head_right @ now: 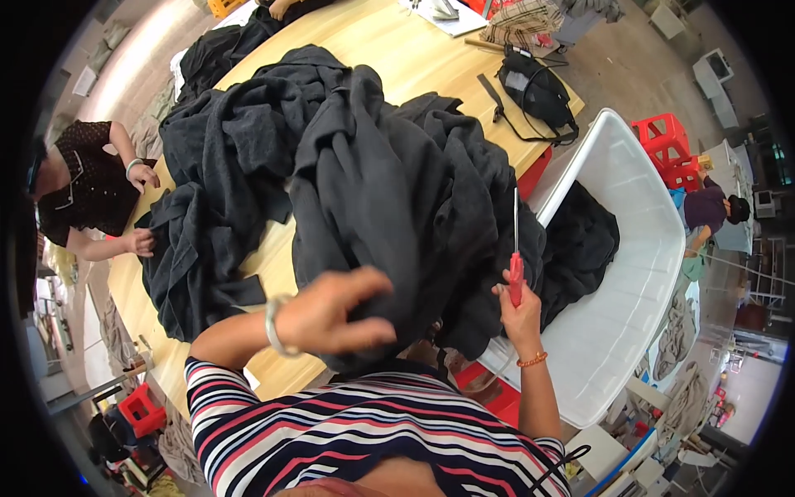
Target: Trimming loose threads from black garments using small scissors.
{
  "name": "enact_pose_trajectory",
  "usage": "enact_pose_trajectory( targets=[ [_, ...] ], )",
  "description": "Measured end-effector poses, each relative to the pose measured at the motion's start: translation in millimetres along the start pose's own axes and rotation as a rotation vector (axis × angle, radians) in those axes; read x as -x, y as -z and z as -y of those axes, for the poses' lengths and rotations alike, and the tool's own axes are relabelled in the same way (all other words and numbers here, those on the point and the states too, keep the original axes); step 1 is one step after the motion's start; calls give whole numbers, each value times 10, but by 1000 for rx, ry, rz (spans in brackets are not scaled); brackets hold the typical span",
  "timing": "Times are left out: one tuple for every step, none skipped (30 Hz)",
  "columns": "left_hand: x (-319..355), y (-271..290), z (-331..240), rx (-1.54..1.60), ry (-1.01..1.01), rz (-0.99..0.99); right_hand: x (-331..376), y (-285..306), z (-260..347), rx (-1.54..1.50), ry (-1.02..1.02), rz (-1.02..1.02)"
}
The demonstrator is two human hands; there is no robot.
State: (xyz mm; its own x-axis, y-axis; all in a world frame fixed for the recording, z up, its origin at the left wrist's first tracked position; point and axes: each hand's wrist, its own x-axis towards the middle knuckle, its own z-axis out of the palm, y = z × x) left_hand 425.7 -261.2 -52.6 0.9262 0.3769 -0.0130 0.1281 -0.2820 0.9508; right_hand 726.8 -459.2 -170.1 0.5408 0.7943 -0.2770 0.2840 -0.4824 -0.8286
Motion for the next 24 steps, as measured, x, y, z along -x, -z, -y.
enact_pose_trajectory(
  targets=[
    [34, -149, -44, 134, 48, 189, -58, -4, -72, 10, 49, -24],
    [68, -252, -54, 269, 96, 378, -99, -34, -17, 17, 97, -45],
    [95, -290, 5, 279, 107, 377, -105, -31, 97, 5, 41, -12],
    [67, -299, 114, 196, -3, 423, -128, -58, 223, 7, 31, -9],
    [-2, -263, 166, 113, -117, 472, -146, -83, 311, 1, 46, 3],
    [-85, -142, 207, -36, -255, 208, -169, -106, 395, -5, 61, 16],
    [-163, 21, 168, -147, -106, -11, -168, -117, 452, -20, 75, 20],
    [-235, 169, 291, -305, -78, -228, -150, -140, 458, -17, 60, 15],
    [-257, 296, 435, -608, -120, -376, -153, -150, 464, -18, 107, 9],
    [-227, 331, 585, -707, 28, -434, -150, -176, 479, -22, 161, 8],
    [-181, 331, 850, -741, 129, -467, -128, -205, 496, 12, 238, 26],
    [-136, 300, 1100, -745, 133, -469, -94, -281, 544, 23, 364, 8],
    [-84, 270, 1347, -710, 123, -560, -21, -346, 765, 33, 329, 71],
    [-70, 270, 1503, -674, 106, -645, 55, -422, 988, 42, 291, 127],
    [-116, 277, 1560, -668, 142, -678, 69, -520, 1064, 81, 320, 128],
    [-142, 294, 1599, -691, 150, -704, 33, -621, 1134, 118, 353, 138],
    [-163, 336, 1720, -742, 114, -740, -49, -773, 1107, 167, 436, 86],
    [-145, 371, 1816, -795, 82, -779, -149, -905, 1098, 224, 485, 53],
    [-161, 385, 1792, -794, 74, -778, -325, -1029, 913, 227, 577, 3],
    [-150, 415, 1747, -661, 55, -840, -430, -1115, 872, 229, 676, -40],
    [-129, 445, 1693, -527, 36, -899, -432, -1064, 826, 165, 619, 18],
    [-68, 493, 1515, -453, -8, -929, -416, -962, 902, 99, 555, 76],
    [125, 554, 1327, -363, 84, -847, -351, -737, 1057, 141, 410, 75],
    [335, 610, 1111, -272, 170, -762, -341, -529, 1077, 134, 349, -32]
  ],
)
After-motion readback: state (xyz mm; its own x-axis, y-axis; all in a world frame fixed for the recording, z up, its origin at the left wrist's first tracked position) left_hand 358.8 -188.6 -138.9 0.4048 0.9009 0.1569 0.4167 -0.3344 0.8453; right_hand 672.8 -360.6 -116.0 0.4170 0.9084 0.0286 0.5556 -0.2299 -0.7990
